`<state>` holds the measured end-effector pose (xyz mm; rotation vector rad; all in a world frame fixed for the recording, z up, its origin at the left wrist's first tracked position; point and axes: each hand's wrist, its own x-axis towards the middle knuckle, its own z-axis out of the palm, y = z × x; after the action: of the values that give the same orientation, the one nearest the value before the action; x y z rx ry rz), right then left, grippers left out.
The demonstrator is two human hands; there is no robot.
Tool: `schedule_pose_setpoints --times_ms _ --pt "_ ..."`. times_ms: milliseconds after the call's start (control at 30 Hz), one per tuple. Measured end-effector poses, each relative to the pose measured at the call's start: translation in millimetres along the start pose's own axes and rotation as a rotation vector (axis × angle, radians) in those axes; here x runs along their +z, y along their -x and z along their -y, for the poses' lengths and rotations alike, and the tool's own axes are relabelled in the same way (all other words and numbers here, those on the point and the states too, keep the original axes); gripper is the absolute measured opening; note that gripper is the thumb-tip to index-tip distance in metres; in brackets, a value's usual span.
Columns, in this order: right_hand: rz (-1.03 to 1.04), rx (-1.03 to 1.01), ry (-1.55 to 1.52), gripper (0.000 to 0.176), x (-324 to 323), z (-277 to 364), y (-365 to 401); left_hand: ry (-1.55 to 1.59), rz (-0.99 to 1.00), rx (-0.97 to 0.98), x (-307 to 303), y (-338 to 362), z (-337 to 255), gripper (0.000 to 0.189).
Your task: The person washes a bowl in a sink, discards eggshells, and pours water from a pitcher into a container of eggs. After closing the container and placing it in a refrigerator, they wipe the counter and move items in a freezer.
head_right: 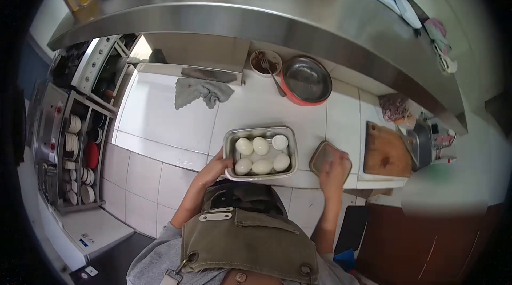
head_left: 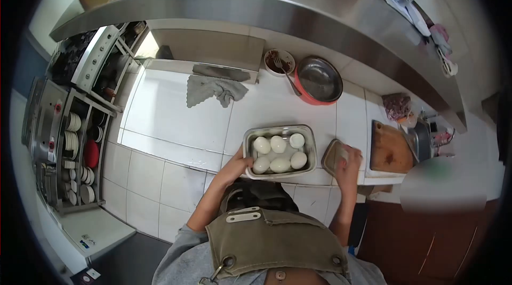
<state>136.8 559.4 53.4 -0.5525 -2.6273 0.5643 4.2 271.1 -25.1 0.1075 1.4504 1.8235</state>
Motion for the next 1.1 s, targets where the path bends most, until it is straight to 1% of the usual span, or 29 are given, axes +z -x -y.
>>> schedule_pose_setpoints --times_ms 33,67,100,133,167,200,267,333,367,433,467,500,533,567,600,633,667,733,767,800,833,867,900,933,967,1000,1033,1067,1100 --pt "-0.072 0.053 0.036 0.031 -0.8 -35.0 6.8 0.034 -0.030 -0.091 4.7 14.9 -14.3 0.077" --pt "-0.044 0.231 0.073 0.033 -3.9 -66.0 17.0 0.045 -0.051 -0.068 6.7 21.5 -15.4 0.077" --pt "0.018 0.368 0.175 0.037 -0.7 -111.5 29.8 0.196 -0.113 -0.001 9.5 29.3 -13.1 0.078" --pt "0.263 0.556 0.289 0.047 -5.6 -138.6 37.9 0.348 -0.179 0.072 10.9 36.8 -10.0 0.079" --pt "0.448 0.436 0.338 0.060 22.2 -255.9 72.3 0.362 -0.220 0.097 8.6 43.4 -5.2 0.079" --pt "0.493 0.553 0.245 0.069 14.6 -254.2 82.9 0.422 -0.256 0.149 4.2 49.9 1.4 0.078" --pt "0.903 0.748 0.250 0.066 -15.3 -186.9 64.0 0.490 -0.342 0.218 -2.7 71.1 11.3 0.078" --pt "0.747 1.141 -0.180 0.052 -5.0 -206.9 78.7 0.446 -0.540 0.289 -10.5 93.5 17.0 0.075" --pt "0.778 1.110 -0.171 0.052 -0.3 -211.6 82.3 0.443 -0.590 0.334 -16.5 104.8 19.5 0.075" --pt "0.538 1.177 -0.719 0.036 10.3 -219.1 93.6 0.491 -0.704 0.358 -26.3 130.0 21.3 0.075" --pt "0.573 1.167 -0.711 0.036 14.0 -228.1 98.5 0.532 -0.779 0.366 -30.5 142.0 23.5 0.074" --pt "0.529 1.213 -0.925 0.030 18.9 -241.1 102.1 0.532 -0.855 0.405 -39.1 153.1 27.0 0.069" --pt "0.474 1.251 -1.140 0.026 26.8 -242.4 103.3 0.537 -0.874 0.412 -53.5 164.3 35.3 0.069" --pt "0.422 1.164 -1.116 0.020 19.7 -203.6 97.0 0.602 -0.892 0.420 -69.6 173.9 46.2 0.064" --pt "0.437 1.152 -1.114 0.020 16.9 -174.7 87.0 0.667 -0.906 0.429 -84.0 184.7 53.4 0.060" --pt "0.391 1.151 -1.152 0.018 19.2 -148.2 82.1 0.690 -0.954 0.479 -95.3 193.7 54.6 0.054" --pt "0.343 1.154 -1.194 0.017 26.5 -120.2 79.9 0.687 -0.962 0.488 -106.9 204.1 54.7 0.054" --pt "0.383 0.988 -1.146 0.014 49.6 -60.4 73.4 0.729 -1.012 0.472 -134.5 231.0 53.7 0.053" --pt "0.346 0.967 -1.211 0.014 69.8 -33.4 71.1 0.721 -1.040 0.470 -151.6 245.3 54.9 0.052" --pt "0.442 0.897 -1.229 0.017 90.4 -2.7 69.7 0.719 -1.053 0.472 -167.8 264.6 51.0 0.052" --pt "0.540 0.816 -1.238 0.020 107.2 32.0 60.6 0.715 -1.018 0.460 -180.7 283.8 40.8 0.053" --pt "0.542 0.759 -1.186 0.023 124.1 88.3 56.5 0.715 -0.984 0.450 -194.4 298.8 33.8 0.053" --pt "0.544 0.709 -1.131 0.027 139.8 151.1 61.4 0.681 -0.970 0.429 -215.4 313.5 38.9 0.054" --pt "0.615 0.562 -1.104 0.032 155.0 196.8 63.2 0.686 -0.987 0.423 -224.4 326.8 37.6 0.054" --pt "0.713 0.496 -1.133 0.029 169.5 243.3 64.4 0.616 -0.999 0.449 -238.5 338.6 32.1 0.053" --pt "0.834 0.416 -1.116 0.027 190.5 275.5 68.3 0.544 -1.006 0.479 -254.0 349.7 25.6 0.053" --pt "0.951 0.331 -1.091 0.026 210.1 304.8 71.2 0.557 -1.010 0.478 -264.9 360.2 17.0 0.050" --pt "0.979 0.320 -1.059 0.024 221.2 346.2 76.6 0.556 -1.016 0.489 -276.0 369.9 8.3 0.050" --pt "1.007 0.310 -1.024 0.023 231.6 385.8 85.0 0.615 -1.019 0.454 -287.2 379.0 0.3 0.048"
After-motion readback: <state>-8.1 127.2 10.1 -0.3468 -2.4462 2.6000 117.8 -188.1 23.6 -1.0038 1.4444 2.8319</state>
